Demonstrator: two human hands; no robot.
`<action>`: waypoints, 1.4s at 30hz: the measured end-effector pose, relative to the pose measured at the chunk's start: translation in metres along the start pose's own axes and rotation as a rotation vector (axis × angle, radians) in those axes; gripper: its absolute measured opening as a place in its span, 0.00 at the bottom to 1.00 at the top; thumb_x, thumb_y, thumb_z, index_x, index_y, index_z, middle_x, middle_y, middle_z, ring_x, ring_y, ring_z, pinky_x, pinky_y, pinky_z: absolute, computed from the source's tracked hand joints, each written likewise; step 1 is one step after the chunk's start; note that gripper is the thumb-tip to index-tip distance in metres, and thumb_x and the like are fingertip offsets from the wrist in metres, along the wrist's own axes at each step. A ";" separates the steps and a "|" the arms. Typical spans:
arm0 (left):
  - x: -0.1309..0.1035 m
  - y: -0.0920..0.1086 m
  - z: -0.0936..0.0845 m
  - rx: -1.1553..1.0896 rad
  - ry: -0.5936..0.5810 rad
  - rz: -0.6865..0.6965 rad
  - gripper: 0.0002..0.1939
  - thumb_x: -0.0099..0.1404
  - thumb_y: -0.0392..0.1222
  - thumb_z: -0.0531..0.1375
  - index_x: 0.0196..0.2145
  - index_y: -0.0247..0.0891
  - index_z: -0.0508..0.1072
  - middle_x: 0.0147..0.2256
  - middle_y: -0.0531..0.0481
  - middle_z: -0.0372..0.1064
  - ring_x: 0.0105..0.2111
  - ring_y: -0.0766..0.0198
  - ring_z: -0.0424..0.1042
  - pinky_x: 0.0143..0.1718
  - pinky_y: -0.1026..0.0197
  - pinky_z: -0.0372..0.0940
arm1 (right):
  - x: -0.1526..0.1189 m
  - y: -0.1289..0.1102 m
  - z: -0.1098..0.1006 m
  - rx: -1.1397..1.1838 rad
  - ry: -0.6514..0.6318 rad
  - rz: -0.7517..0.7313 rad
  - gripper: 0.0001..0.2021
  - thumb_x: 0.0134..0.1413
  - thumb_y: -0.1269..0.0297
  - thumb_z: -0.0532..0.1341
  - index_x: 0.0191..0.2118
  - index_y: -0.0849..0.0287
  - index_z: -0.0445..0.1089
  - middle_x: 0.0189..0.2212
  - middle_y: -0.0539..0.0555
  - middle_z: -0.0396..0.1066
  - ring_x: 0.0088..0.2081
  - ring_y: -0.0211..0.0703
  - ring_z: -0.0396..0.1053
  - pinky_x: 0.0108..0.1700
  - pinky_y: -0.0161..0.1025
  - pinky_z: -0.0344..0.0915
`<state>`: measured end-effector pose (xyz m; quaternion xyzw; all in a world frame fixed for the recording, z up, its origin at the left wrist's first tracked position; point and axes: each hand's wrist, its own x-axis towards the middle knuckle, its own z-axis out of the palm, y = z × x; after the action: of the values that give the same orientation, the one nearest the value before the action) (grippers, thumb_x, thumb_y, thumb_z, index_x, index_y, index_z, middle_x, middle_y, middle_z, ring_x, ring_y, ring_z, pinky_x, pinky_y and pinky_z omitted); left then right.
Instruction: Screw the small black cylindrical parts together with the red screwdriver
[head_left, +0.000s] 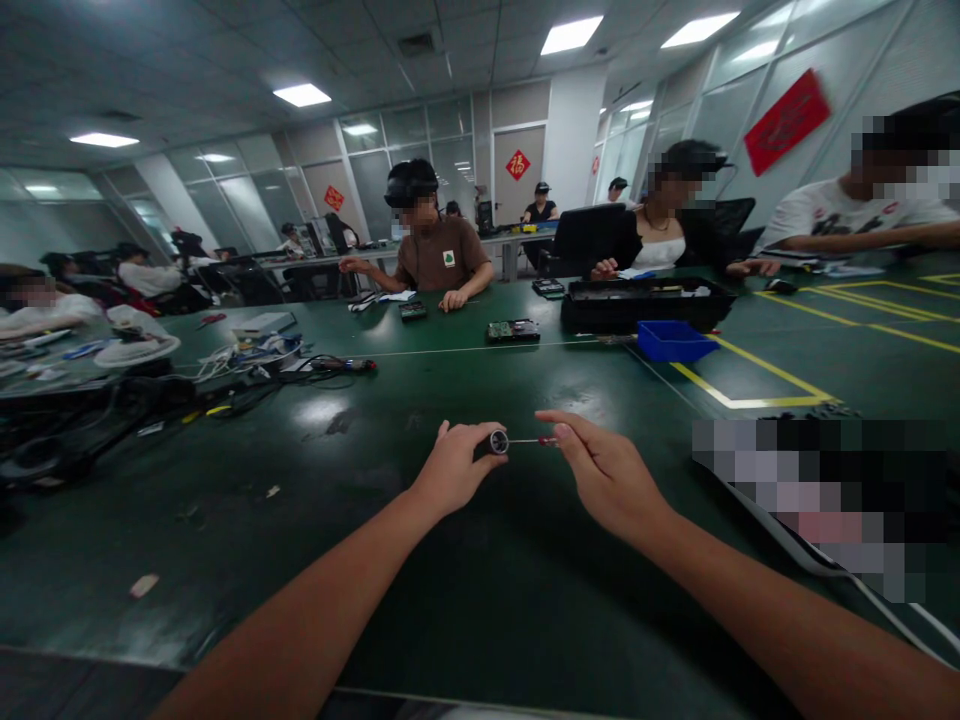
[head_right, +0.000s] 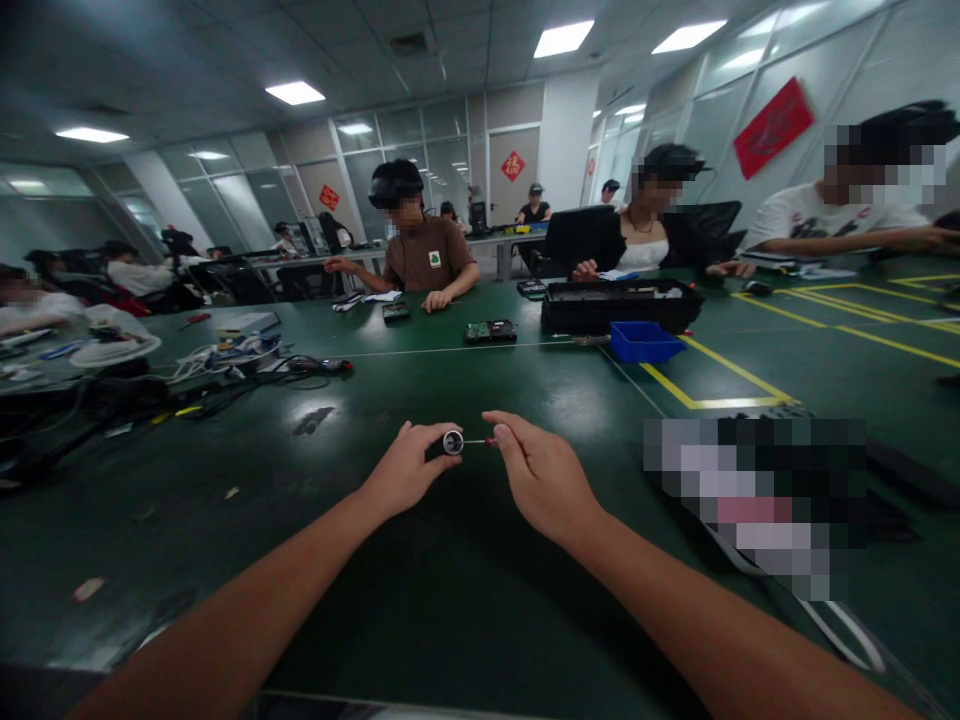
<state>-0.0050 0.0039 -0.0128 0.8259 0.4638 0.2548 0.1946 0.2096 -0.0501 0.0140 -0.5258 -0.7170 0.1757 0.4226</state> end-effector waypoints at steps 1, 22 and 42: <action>0.000 0.000 0.000 0.000 0.001 -0.006 0.16 0.67 0.43 0.62 0.52 0.49 0.71 0.52 0.50 0.72 0.54 0.52 0.68 0.65 0.31 0.42 | 0.000 0.000 0.001 0.029 0.020 0.006 0.18 0.68 0.56 0.51 0.55 0.55 0.70 0.28 0.51 0.74 0.28 0.45 0.71 0.32 0.42 0.63; 0.002 0.000 -0.008 0.125 0.026 0.033 0.18 0.67 0.40 0.62 0.54 0.49 0.72 0.51 0.49 0.73 0.54 0.53 0.67 0.66 0.28 0.36 | 0.019 0.029 0.014 0.520 0.178 0.231 0.16 0.62 0.49 0.58 0.38 0.58 0.70 0.30 0.53 0.73 0.31 0.43 0.71 0.38 0.44 0.69; 0.001 0.003 -0.008 0.148 0.026 0.060 0.18 0.66 0.41 0.63 0.54 0.50 0.72 0.50 0.50 0.73 0.54 0.53 0.67 0.66 0.29 0.36 | 0.012 0.016 0.012 0.405 0.143 0.144 0.12 0.64 0.54 0.56 0.42 0.57 0.68 0.32 0.54 0.74 0.33 0.45 0.72 0.39 0.45 0.69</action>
<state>-0.0072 0.0037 -0.0048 0.8482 0.4587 0.2362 0.1195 0.2086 -0.0302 0.0006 -0.4911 -0.5960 0.3079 0.5558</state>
